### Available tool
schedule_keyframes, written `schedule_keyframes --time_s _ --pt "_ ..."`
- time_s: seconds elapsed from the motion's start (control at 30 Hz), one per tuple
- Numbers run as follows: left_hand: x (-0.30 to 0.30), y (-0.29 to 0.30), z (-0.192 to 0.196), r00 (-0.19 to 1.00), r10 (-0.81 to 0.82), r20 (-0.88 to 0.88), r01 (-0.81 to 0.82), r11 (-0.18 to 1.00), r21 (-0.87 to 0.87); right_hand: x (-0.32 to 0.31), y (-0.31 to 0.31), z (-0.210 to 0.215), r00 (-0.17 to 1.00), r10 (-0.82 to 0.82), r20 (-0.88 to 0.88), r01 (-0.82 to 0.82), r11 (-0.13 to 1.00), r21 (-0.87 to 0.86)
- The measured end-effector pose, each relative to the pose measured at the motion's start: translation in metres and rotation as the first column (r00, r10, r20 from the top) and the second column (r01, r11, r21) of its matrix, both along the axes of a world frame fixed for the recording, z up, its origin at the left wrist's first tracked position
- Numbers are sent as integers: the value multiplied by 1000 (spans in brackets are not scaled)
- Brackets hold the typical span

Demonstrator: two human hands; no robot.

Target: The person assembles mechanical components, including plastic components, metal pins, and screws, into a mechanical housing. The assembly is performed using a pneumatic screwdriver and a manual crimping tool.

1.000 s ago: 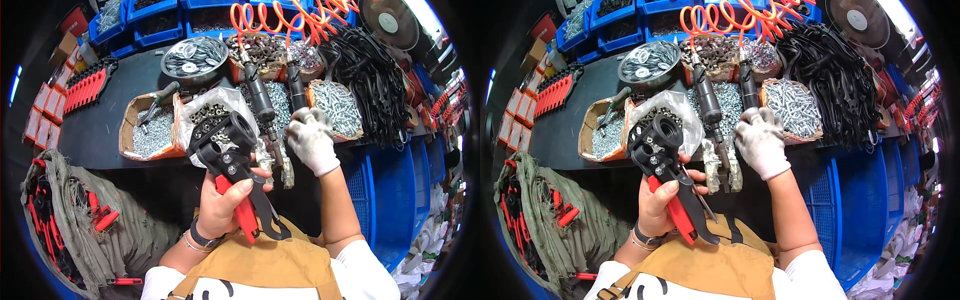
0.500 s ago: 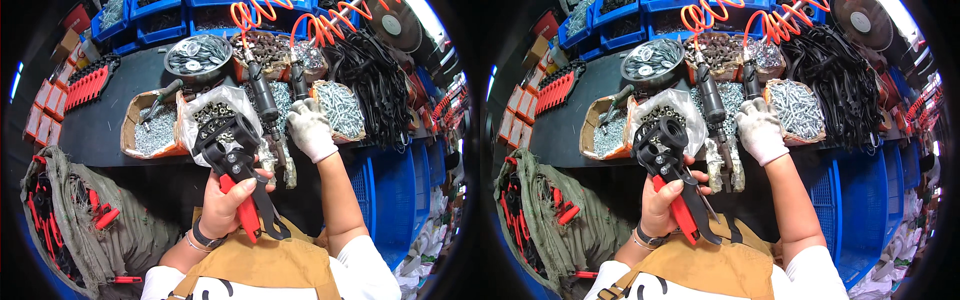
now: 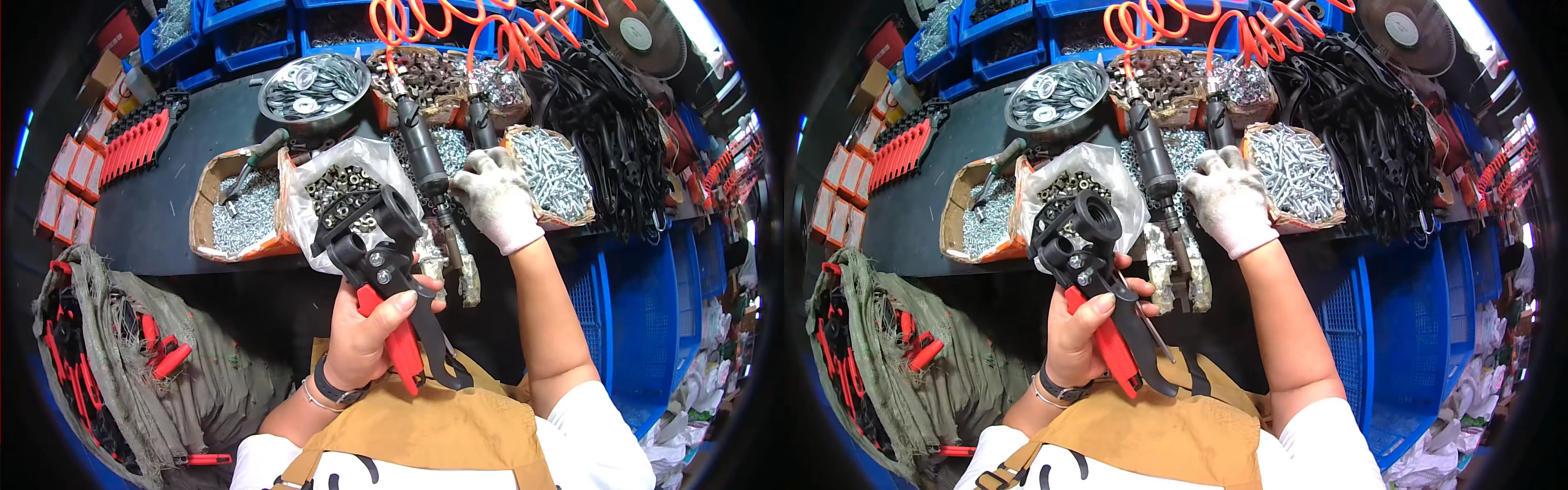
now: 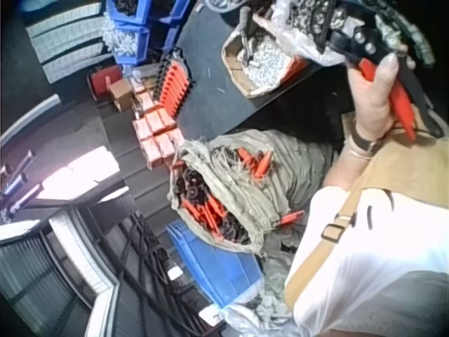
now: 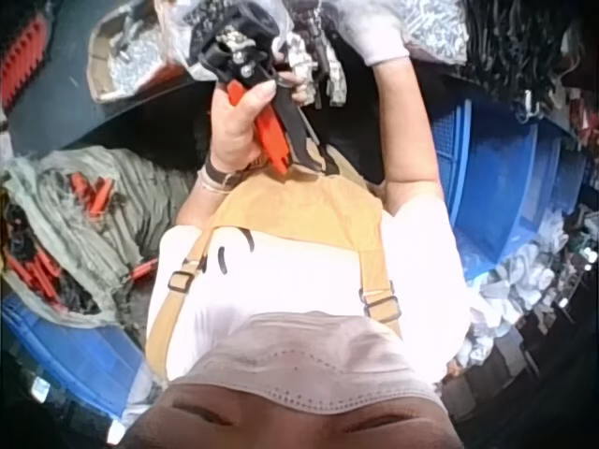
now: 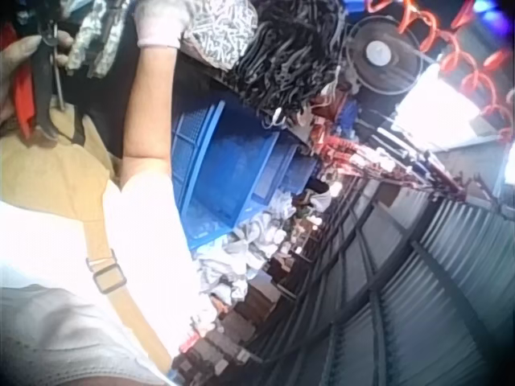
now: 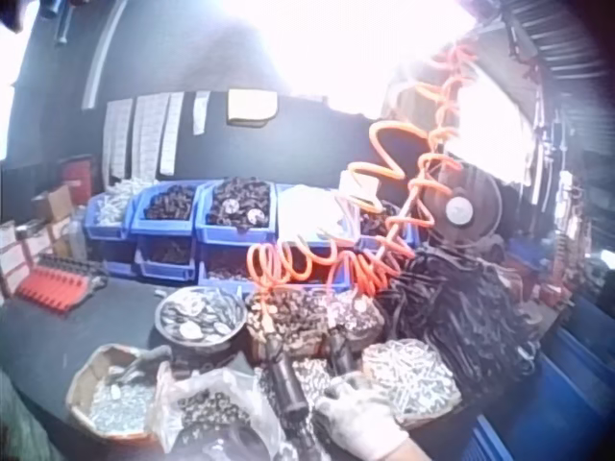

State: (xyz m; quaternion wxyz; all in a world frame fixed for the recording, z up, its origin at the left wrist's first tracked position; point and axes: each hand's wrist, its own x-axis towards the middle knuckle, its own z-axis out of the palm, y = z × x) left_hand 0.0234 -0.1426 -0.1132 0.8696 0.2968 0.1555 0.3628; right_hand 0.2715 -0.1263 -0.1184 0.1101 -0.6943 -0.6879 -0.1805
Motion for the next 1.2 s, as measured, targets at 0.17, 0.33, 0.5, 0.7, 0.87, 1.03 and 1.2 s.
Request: schedule_keyframes --time_s 0.17,0.33,0.5,0.7,0.87,1.03,1.2 --pt "3 -2 1 998 66 -1 -66 998 -15 -2 -2 -3 1000 3 28 -4 999 38" --pt "3 -1 0 999 42 13 -42 999 -6 -3 -3 1 999 19 31 -15 995 -103" --pt "2 -2 -1 1000 24 15 -24 1000 -20 2 -2 -6 994 -8 106 18 995 -97" --pt "1 -1 0 1000 23 -17 -23 1000 -2 3 -5 -2 999 12 36 -9 994 -106" --pt "0 -2 -1 998 12 -55 -11 1000 18 3 -5 -3 997 -7 83 20 988 -156" --pt "0 0 0 999 20 -34 -19 999 34 4 -4 -5 993 -29 116 47 987 -156" --pt "-5 7 9 989 144 26 -146 983 107 -15 4 11 818 -19 -575 150 972 182"
